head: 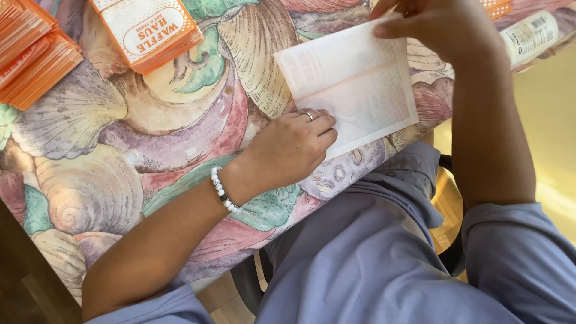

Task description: Applying glue to paper templates and folding them to assemble paper bags

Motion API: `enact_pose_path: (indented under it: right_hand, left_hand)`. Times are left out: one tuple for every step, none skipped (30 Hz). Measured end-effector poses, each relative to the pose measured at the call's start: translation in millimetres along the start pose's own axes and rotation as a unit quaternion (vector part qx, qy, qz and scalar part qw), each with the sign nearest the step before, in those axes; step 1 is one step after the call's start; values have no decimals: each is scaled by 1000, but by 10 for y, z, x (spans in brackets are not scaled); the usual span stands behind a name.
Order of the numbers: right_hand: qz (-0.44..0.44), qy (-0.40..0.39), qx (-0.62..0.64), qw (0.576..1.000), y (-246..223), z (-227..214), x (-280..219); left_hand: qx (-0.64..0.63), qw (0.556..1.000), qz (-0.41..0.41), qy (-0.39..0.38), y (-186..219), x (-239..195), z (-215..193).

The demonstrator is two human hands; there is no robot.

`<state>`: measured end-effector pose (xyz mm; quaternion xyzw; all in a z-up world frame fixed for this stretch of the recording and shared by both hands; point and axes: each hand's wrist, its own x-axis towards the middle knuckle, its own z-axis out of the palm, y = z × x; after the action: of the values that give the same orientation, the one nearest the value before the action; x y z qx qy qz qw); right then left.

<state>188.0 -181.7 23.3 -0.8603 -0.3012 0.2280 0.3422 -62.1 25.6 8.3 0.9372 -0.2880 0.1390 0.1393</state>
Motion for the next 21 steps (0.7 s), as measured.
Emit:
enact_pose_path:
  right_hand:
    - [-25,16,25,999,93,-43,-69]
    - [-50,32,51,997,191,-89,-137]
    - [-50,31,52,997,153,-96,-245]
    - [-51,51,44,996,119,-109,-354]
    - [-53,73,38,995,86,-126,-461]
    - [-53,74,40,995,70,-108,-474]
    - [-141,35,93,985,56,-100,-499]
    - [-228,-3,144,963,43,-93,-524]
    - [-226,-2,145,963,64,-95,-561]
    - [-266,1,121,957,80,-95,-598]
    - [-309,0,97,946,83,-91,-596]
    - [-310,-1,99,946,114,-84,-671]
    - [-318,9,54,947,143,-78,-736]
    - [-324,19,9,946,176,-72,-798]
    - [-324,20,11,946,192,-55,-862]
    - [-267,9,-1,964,214,-36,-924]
    - [-208,-4,-12,978,240,-5,-993]
    - [-207,-4,-10,978,249,16,-1013]
    - [-235,-4,-17,972,255,40,-1034]
    - [-264,-4,-23,964,259,63,-1054]
    - [-263,-6,-21,965,278,68,-1068]
  left_hand:
    - [0,1000,3,-5,-3,-2,12]
    - [-1,1000,6,-10,-5,0,27]
    - [-1,1000,5,-10,-10,-6,34]
    - [-8,1000,8,-4,-13,-4,43]
    - [-13,1000,12,1,-26,5,46]
    - [-12,1000,13,0,-34,-11,53]
    - [-22,1000,18,4,-43,-15,62]
    - [-33,999,23,8,-51,-20,72]
    - [-34,999,25,7,-56,-11,39]
    - [-27,995,60,69,-64,-4,5]
    - [-15,987,92,130,-82,-7,-44]
    - [-13,987,90,129,-57,-13,-97]
    - [-32,968,94,229,-43,-16,-155]
    - [-49,939,99,326,-31,-16,-211]
    - [-49,939,100,324,-56,-50,-190]
    - [-84,946,67,306,-83,-84,-164]
    - [-119,950,34,286,-102,-127,-133]
    - [-121,951,33,283,-120,-85,-119]
    - [-147,970,-4,196,-137,-46,-108]
    - [-172,979,-41,105,-155,-7,-98]
    - [-172,979,-42,104,-140,11,-67]
